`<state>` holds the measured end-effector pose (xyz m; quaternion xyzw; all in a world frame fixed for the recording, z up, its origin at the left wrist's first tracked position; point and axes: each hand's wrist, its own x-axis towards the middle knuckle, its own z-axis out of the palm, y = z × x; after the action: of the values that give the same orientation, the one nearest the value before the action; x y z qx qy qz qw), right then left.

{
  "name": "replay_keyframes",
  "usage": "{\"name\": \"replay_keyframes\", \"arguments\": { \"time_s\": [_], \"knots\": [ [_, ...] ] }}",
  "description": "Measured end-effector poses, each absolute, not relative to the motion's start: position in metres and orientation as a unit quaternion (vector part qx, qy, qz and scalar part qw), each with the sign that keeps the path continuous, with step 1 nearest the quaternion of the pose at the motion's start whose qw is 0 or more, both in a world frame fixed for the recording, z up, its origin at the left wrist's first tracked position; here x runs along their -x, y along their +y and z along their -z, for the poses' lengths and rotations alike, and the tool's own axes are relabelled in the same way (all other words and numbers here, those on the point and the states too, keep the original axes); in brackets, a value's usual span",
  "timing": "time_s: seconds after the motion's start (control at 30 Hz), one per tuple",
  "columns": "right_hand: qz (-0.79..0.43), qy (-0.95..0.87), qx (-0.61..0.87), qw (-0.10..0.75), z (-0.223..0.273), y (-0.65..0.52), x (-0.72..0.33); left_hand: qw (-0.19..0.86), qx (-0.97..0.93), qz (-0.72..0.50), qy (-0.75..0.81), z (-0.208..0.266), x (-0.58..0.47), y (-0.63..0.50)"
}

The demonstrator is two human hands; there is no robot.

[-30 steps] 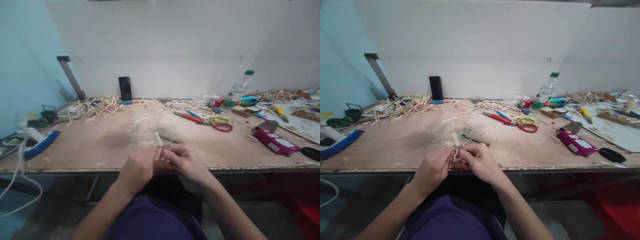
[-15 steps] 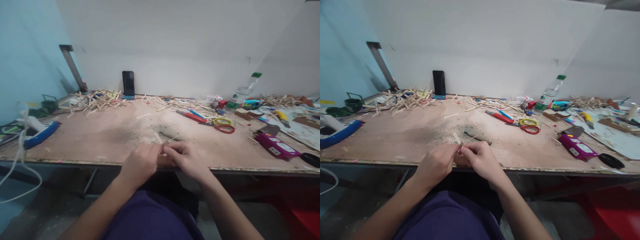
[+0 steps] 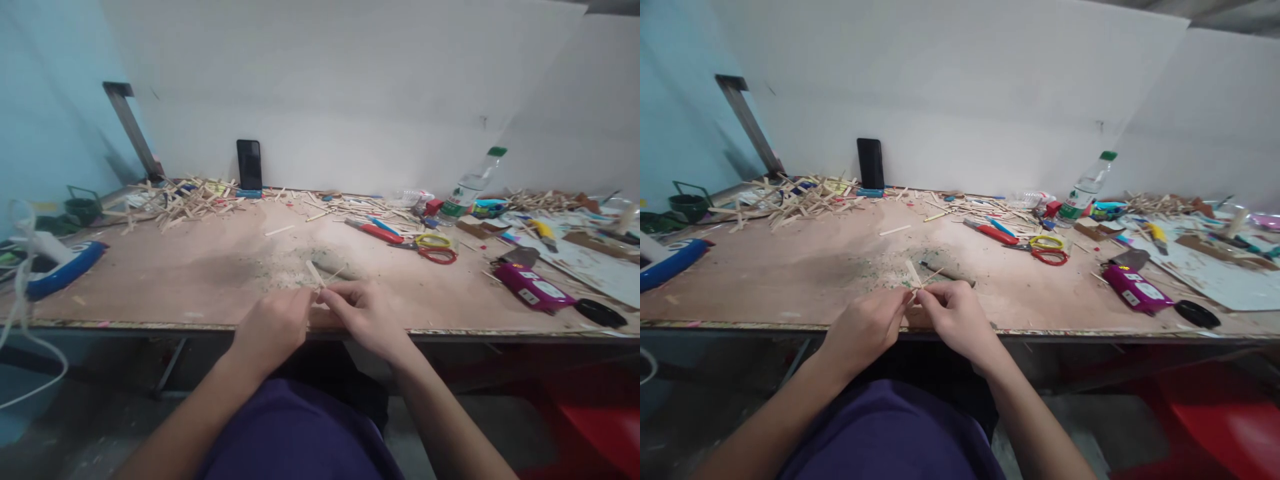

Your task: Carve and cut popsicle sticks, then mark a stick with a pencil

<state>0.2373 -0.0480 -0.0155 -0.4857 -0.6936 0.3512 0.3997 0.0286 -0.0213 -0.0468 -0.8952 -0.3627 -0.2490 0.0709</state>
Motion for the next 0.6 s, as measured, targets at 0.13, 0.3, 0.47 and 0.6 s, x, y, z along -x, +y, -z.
{"name": "replay_keyframes", "arguments": {
  "time_s": [0.13,0.3,0.47,0.6],
  "knots": [
    [-0.371,-0.699,0.473,0.387,0.014,-0.046,-0.241,0.07,0.894,0.242,-0.371,0.048,-0.027,-0.02],
    [-0.362,-0.701,0.467,0.399,0.018,-0.043,-0.237,0.07,0.894,0.236,-0.375,0.05,-0.026,-0.019],
    [-0.35,-0.679,0.48,0.431,0.025,-0.044,-0.229,0.071,0.895,0.235,-0.373,0.049,-0.025,-0.018],
    [-0.351,-0.668,0.486,0.44,0.026,-0.042,-0.23,0.06,0.895,0.248,-0.367,0.047,-0.024,-0.017]
  ]
}}
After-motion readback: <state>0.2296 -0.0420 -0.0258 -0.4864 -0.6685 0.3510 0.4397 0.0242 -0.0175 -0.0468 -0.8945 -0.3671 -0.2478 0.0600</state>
